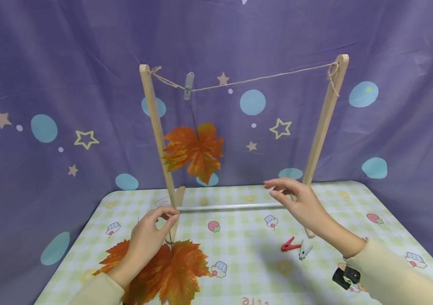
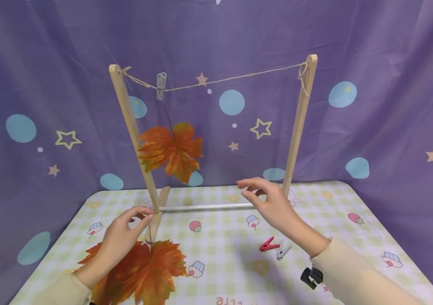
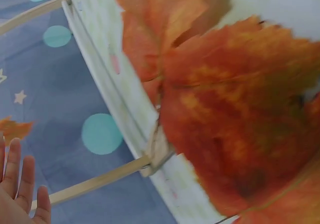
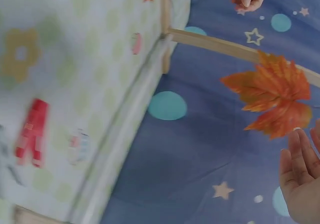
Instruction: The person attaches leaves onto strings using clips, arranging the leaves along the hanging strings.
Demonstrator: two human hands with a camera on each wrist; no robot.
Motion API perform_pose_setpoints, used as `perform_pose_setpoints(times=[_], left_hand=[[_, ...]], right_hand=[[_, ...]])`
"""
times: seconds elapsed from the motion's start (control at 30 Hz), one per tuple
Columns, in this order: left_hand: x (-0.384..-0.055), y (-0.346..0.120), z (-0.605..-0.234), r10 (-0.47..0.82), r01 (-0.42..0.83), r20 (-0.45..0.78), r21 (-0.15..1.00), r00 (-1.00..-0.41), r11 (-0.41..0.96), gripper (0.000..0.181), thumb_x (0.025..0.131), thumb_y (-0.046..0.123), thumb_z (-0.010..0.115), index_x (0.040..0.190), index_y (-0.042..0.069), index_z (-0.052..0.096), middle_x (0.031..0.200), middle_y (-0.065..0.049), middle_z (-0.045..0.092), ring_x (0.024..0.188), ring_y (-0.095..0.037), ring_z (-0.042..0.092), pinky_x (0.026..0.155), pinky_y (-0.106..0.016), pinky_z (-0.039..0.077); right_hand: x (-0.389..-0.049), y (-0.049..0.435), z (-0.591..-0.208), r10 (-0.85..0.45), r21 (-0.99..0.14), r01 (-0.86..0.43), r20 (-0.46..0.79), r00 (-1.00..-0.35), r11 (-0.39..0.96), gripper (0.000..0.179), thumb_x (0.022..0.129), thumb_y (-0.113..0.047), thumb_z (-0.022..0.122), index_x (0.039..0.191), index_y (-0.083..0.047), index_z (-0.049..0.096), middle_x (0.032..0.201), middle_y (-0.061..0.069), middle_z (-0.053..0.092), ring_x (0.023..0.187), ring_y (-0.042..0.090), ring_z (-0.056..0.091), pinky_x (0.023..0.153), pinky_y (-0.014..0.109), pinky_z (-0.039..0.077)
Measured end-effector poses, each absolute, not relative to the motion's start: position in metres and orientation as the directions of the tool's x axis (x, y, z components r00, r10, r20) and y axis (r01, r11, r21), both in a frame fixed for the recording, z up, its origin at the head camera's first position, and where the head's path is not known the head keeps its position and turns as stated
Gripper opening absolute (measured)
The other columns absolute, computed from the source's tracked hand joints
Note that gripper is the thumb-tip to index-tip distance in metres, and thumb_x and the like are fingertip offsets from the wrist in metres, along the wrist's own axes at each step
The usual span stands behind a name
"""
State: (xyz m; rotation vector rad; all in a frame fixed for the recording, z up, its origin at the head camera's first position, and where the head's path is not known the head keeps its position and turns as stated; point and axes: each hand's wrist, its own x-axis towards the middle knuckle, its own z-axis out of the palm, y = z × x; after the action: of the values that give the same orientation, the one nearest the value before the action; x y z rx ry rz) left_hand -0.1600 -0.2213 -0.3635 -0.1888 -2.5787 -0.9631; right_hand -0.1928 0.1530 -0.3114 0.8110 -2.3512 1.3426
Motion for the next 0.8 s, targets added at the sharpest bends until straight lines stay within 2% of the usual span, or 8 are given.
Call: perform_pose_setpoints(times=[0.2,0.3,0.37,0.57,0.8], left_hand=[[-0.157,-0.225,-0.375,-0.048,0.148,0.287,0.621,-0.957,0.77,0.013,0.093,0.027,0.072,0.105,0.028,0.072,0.101,0.001,0.067,0.068,-0.014,0.055,0.052,-0.032,0.04],[-0.159,-0.23,-0.379,-0.046,0.118,0.246,0.611,-0.968,0.783,0.014,0.094,0.028,0.071,0.107,0.027,0.072,0.103,0.0,0.067,0.066,-0.013,0.054,0.051,-0.033,0.04],[-0.16,-0.234,-0.382,-0.04,0.103,0.22,0.599,-0.975,0.794,0.015,0.094,0.031,0.07,0.109,0.026,0.072,0.105,0.0,0.067,0.068,-0.014,0.055,0.051,-0.033,0.041],[-0.167,-0.244,-0.392,-0.028,0.048,0.124,0.568,-0.992,0.821,0.024,0.094,0.036,0.069,0.111,0.02,0.074,0.106,0.002,0.069,0.092,-0.019,0.062,0.059,-0.033,0.046],[-0.173,-0.253,-0.406,-0.022,0.012,0.055,0.551,-0.998,0.834,0.02,0.092,0.031,0.071,0.107,0.017,0.074,0.102,0.002,0.071,0.094,-0.023,0.065,0.067,-0.04,0.051]], right_hand=[[-0.185,0.17,-0.342,-0.284,-0.683,-0.59,0.518,-0.807,0.43,0.022,0.097,-0.007,0.064,0.117,-0.012,0.071,0.109,0.0,0.072,0.092,0.009,0.064,0.081,0.022,0.05],[-0.181,0.179,-0.356,-0.26,-0.699,-0.553,0.49,-0.832,0.453,0.02,0.097,-0.009,0.064,0.116,-0.012,0.071,0.108,-0.001,0.072,0.092,0.008,0.064,0.081,0.022,0.05],[-0.179,0.185,-0.364,-0.247,-0.709,-0.523,0.463,-0.851,0.473,0.02,0.098,-0.011,0.064,0.116,-0.013,0.071,0.107,-0.001,0.071,0.091,0.007,0.064,0.08,0.022,0.05],[-0.174,0.2,-0.383,-0.248,-0.711,-0.494,0.429,-0.868,0.5,0.019,0.097,-0.009,0.064,0.115,-0.011,0.071,0.109,0.003,0.072,0.092,0.006,0.063,0.079,0.023,0.052],[-0.175,0.222,-0.401,-0.256,-0.716,-0.418,0.331,-0.908,0.559,0.019,0.097,-0.014,0.065,0.114,-0.008,0.071,0.109,0.004,0.072,0.091,0.004,0.063,0.078,0.025,0.052]])
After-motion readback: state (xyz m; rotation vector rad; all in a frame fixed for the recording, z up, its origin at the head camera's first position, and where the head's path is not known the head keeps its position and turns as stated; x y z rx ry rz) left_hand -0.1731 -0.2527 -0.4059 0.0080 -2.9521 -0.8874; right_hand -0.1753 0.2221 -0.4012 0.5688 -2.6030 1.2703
